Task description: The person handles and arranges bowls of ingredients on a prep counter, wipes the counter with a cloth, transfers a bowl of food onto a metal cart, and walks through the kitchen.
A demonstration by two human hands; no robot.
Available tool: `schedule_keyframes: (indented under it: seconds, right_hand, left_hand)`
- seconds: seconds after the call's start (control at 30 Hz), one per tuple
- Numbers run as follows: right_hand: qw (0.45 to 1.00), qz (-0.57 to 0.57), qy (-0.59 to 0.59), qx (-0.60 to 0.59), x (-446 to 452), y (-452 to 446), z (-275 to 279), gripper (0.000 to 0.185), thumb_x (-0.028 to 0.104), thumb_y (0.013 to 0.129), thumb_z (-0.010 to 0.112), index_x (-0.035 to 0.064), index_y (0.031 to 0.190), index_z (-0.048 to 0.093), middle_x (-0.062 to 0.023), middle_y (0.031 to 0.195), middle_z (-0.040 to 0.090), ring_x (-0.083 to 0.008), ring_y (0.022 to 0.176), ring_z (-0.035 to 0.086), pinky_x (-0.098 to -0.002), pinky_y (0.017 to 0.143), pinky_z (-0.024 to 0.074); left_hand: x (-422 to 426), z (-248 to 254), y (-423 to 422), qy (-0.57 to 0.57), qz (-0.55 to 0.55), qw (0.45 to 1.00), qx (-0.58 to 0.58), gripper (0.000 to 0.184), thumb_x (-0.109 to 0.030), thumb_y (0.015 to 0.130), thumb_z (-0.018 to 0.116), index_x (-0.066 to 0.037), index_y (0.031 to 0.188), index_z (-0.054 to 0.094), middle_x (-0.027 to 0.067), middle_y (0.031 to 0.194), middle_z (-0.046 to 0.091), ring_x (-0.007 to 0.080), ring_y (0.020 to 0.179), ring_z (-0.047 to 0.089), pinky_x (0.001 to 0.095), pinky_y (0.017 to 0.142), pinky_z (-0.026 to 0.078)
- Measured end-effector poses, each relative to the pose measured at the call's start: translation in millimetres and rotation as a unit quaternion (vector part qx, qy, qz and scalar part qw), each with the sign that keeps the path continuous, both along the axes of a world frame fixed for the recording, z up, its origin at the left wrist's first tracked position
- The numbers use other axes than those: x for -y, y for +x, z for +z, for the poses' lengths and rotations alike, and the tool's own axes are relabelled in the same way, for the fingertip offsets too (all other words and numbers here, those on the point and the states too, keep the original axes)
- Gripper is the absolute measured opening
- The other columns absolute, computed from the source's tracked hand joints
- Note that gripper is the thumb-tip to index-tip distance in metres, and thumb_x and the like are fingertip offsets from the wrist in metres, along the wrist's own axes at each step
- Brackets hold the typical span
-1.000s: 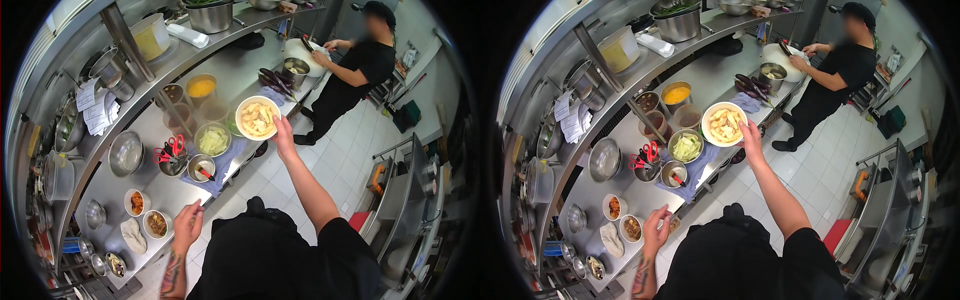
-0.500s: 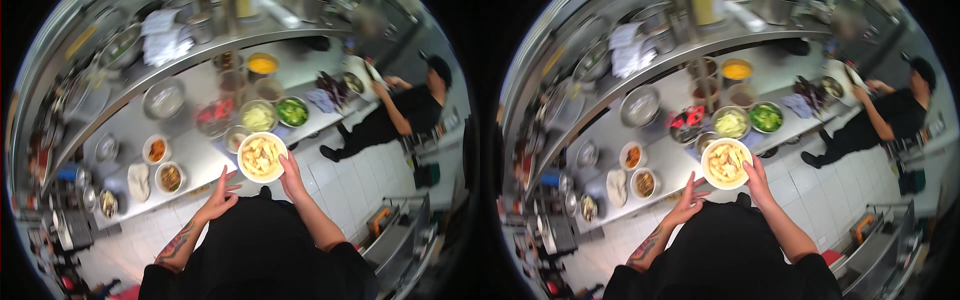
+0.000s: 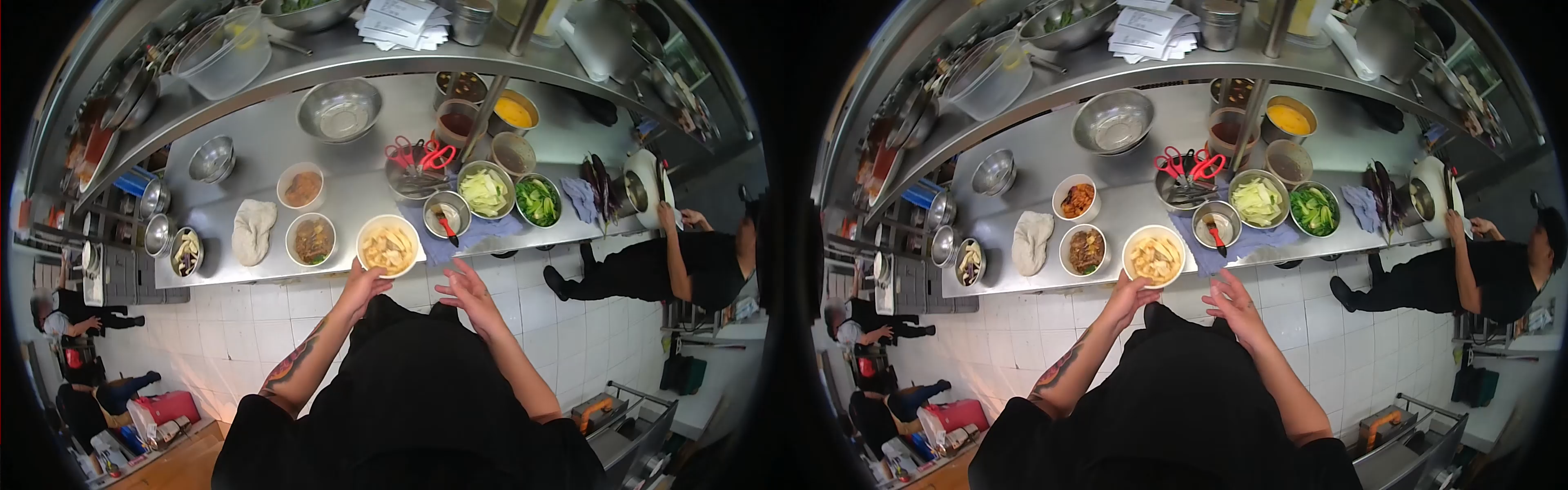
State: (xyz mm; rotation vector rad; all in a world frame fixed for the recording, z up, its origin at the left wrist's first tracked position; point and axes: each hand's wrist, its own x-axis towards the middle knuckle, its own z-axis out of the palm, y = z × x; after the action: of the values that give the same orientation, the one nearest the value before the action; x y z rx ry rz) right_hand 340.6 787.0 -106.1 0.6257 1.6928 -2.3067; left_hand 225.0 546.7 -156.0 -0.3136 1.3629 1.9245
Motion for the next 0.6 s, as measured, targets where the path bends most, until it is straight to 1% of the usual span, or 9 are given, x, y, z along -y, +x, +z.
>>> schedule_keyframes:
  seconds: [0.07,0.17,0.23,0.3,0.37,0.4,0.47,0.53,0.6]
  right_hand:
    - [1.000,-0.004,-0.025,0.002,-7,3,0,0.063,0.028,0.098,0.055,0.0076,0.148,0.023,-0.0182,0.135,0.049,-0.0274,0.107,0.062,-0.0353,0.087,0.0521]
    - [1.000,-0.022,0.005,0.014,-12,11,-10,0.060,0.027,0.098,0.053,0.0076,0.148,0.025,-0.0186,0.134,0.049,-0.0278,0.104,0.064,-0.0362,0.085,0.0539]
    - [0.999,-0.028,0.023,0.031,-17,16,-28,0.063,0.029,0.097,0.056,0.0080,0.148,0.025,-0.0183,0.134,0.049,-0.0265,0.100,0.065,-0.0355,0.082,0.0541]
    - [0.997,-0.037,0.041,0.047,-23,24,-46,0.066,0.030,0.096,0.059,0.0084,0.148,0.025,-0.0180,0.134,0.050,-0.0251,0.096,0.066,-0.0348,0.080,0.0542]
    - [0.976,-0.049,0.203,0.056,-30,36,-65,0.071,0.033,0.092,0.064,0.0069,0.147,0.027,-0.0182,0.127,0.056,-0.0237,0.092,0.067,-0.0349,0.076,0.0545]
    - [0.977,-0.043,0.202,0.056,-38,45,-78,0.071,0.033,0.092,0.064,0.0069,0.147,0.027,-0.0182,0.127,0.056,-0.0237,0.092,0.067,-0.0349,0.076,0.0545]
    - [0.916,0.040,0.397,0.042,-64,67,-109,0.072,0.031,0.090,0.066,0.0032,0.145,0.030,-0.0190,0.114,0.063,-0.0228,0.084,0.069,-0.0325,0.071,0.0550]
    - [0.884,0.058,0.456,0.080,-86,95,-142,0.073,0.033,0.088,0.068,0.0024,0.144,0.033,-0.0190,0.105,0.067,-0.0212,0.080,0.069,-0.0320,0.069,0.0553]
    - [0.867,0.077,0.471,0.145,-129,150,-234,0.071,0.034,0.088,0.068,0.0022,0.142,0.035,-0.0193,0.105,0.067,-0.0225,0.081,0.069,-0.0342,0.065,0.0554]
  left_hand:
    - [1,-7,-8,0.012,0.070,0.997,-0.007,0.060,-0.016,0.090,0.059,-0.006,0.140,0.026,0.0182,0.129,0.049,0.0343,0.107,0.060,0.0402,0.089,0.052]
    - [2,-5,-14,0.039,0.089,0.995,-0.007,0.063,-0.024,0.095,0.057,-0.008,0.145,0.021,0.0186,0.141,0.039,0.0352,0.118,0.055,0.0417,0.093,0.051]
    - [3,-23,-11,-0.003,0.074,0.997,-0.035,0.070,-0.031,0.096,0.057,-0.006,0.149,0.018,0.0170,0.146,0.032,0.0338,0.121,0.052,0.0412,0.094,0.050]
    - [5,-52,-1,-0.106,0.053,0.990,-0.074,0.072,-0.030,0.096,0.056,-0.005,0.151,0.016,0.0156,0.146,0.036,0.0294,0.120,0.053,0.0395,0.095,0.049]
    - [14,-61,12,-0.120,0.040,0.989,-0.072,0.070,-0.026,0.096,0.056,-0.004,0.150,0.019,0.0148,0.144,0.041,0.0244,0.119,0.053,0.0370,0.091,0.050]
    - [20,-61,20,-0.113,0.025,0.989,-0.096,0.069,-0.025,0.096,0.057,-0.004,0.150,0.020,0.0145,0.142,0.044,0.0230,0.119,0.054,0.0357,0.089,0.050]
    - [35,-65,31,-0.102,0.011,0.986,-0.134,0.065,-0.022,0.095,0.057,-0.004,0.149,0.023,0.0142,0.135,0.052,0.0215,0.113,0.058,0.0332,0.083,0.051]
    - [55,-74,34,-0.103,0.050,0.986,-0.118,0.064,-0.022,0.095,0.056,-0.004,0.148,0.024,0.0140,0.133,0.054,0.0213,0.110,0.059,0.0332,0.083,0.051]
    - [75,-78,34,-0.105,0.128,0.980,-0.110,0.062,-0.022,0.096,0.055,-0.005,0.148,0.025,0.0124,0.123,0.059,0.0195,0.101,0.062,0.0329,0.081,0.051]
